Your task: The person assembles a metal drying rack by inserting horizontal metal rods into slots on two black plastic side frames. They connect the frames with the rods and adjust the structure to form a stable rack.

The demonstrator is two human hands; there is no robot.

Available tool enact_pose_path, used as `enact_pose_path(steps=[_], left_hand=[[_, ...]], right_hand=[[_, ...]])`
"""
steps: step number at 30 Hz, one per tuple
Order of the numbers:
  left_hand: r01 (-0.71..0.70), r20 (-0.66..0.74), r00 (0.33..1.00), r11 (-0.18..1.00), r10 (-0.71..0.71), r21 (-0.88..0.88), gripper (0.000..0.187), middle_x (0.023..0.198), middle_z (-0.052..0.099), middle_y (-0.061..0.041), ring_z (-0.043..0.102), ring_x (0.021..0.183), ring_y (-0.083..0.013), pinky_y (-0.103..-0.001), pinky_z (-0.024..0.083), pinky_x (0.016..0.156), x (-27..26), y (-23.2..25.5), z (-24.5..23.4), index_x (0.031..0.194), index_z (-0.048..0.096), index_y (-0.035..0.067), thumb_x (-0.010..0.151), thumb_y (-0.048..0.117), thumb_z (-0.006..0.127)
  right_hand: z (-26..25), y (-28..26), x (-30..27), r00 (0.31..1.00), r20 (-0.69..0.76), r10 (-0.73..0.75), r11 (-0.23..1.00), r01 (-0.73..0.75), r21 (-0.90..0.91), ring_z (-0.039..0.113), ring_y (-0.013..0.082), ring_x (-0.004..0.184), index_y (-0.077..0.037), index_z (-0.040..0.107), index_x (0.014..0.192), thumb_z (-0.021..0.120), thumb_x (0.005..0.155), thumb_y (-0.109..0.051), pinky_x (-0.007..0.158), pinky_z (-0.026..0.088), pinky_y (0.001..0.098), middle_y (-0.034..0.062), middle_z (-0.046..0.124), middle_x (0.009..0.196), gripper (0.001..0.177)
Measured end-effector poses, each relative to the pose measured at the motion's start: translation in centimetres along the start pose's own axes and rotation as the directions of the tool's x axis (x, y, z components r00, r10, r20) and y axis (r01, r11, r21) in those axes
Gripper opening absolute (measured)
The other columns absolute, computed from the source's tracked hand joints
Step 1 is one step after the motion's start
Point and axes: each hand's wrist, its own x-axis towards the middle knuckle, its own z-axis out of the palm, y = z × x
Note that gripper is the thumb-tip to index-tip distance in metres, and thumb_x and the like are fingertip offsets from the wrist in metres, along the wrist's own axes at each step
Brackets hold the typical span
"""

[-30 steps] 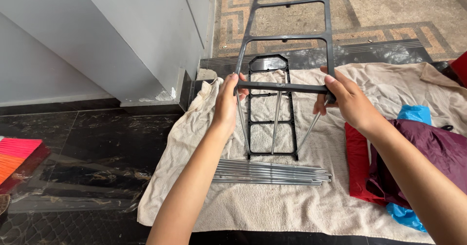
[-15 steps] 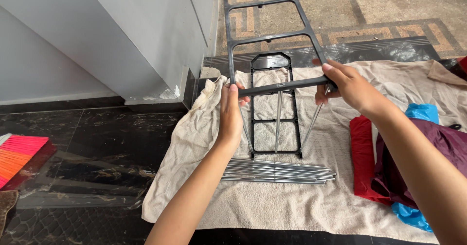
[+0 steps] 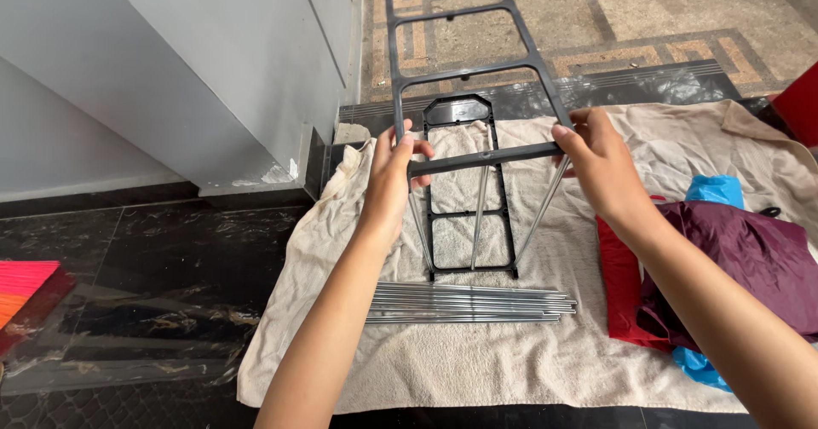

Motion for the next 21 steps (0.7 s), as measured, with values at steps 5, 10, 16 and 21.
enact_pose_path(steps=[5, 10, 16, 21], left_hand=[[-0.033, 0.059, 0.998, 0.999, 0.034, -0.014, 0.042, 0.082, 0.06, -0.004, 0.049, 0.06, -0.0071, -0.022, 0.041, 0.053, 1.1, -0.4, -1.2, 0.142, 0.048, 0.002, 0.107, 0.026, 0.046], [-0.03, 0.089, 0.995, 0.996, 0.038, -0.089, 0.04, 0.081, 0.055, -0.002, 0.042, 0.06, -0.0051, -0.02, 0.037, 0.052, 1.9, -0.9, -2.2, 0.139, 0.053, 0.0, 0.109, 0.026, 0.046], [-0.098, 0.025, 0.995, 0.993, 0.1, -0.061, 0.04, 0.078, 0.051, 0.0, 0.041, 0.058, -0.0051, -0.02, 0.036, 0.05, 1.6, -1.8, -0.9, 0.136, 0.053, 0.001, 0.11, 0.03, 0.042], [-0.145, -0.008, 0.989, 0.989, 0.145, -0.036, 0.04, 0.08, 0.051, 0.001, 0.042, 0.06, -0.0045, -0.02, 0.037, 0.052, 0.6, -2.2, -0.9, 0.137, 0.051, 0.003, 0.11, 0.031, 0.04]], right_hand=[[0.9, -0.1, -1.6, 0.998, -0.021, -0.052, 0.998, 0.051, -0.047, 0.052, 0.0164, 0.081, 0.0, 0.045, 0.115, 0.041, 0.109, -0.032, 0.076, 0.044, 0.0337, 0.0091, 0.061, 0.088, 0.033], [1.7, 0.0, -2.6, 0.999, -0.029, -0.03, 0.999, 0.031, 0.014, 0.047, 0.0146, 0.077, -0.002, 0.044, 0.114, 0.04, 0.109, -0.03, 0.076, 0.041, 0.0327, 0.0068, 0.059, 0.082, 0.029], [0.9, 0.0, -2.1, 0.997, -0.002, -0.072, 0.997, 0.072, 0.02, 0.052, 0.0135, 0.076, -0.001, 0.045, 0.114, 0.037, 0.112, -0.027, 0.076, 0.043, 0.0318, 0.0061, 0.061, 0.079, 0.027], [0.8, 0.3, -1.3, 0.994, 0.014, -0.108, 0.993, 0.107, 0.054, 0.053, 0.0136, 0.073, -0.001, 0.045, 0.113, 0.037, 0.111, -0.025, 0.073, 0.043, 0.0312, 0.0052, 0.061, 0.077, 0.026]])
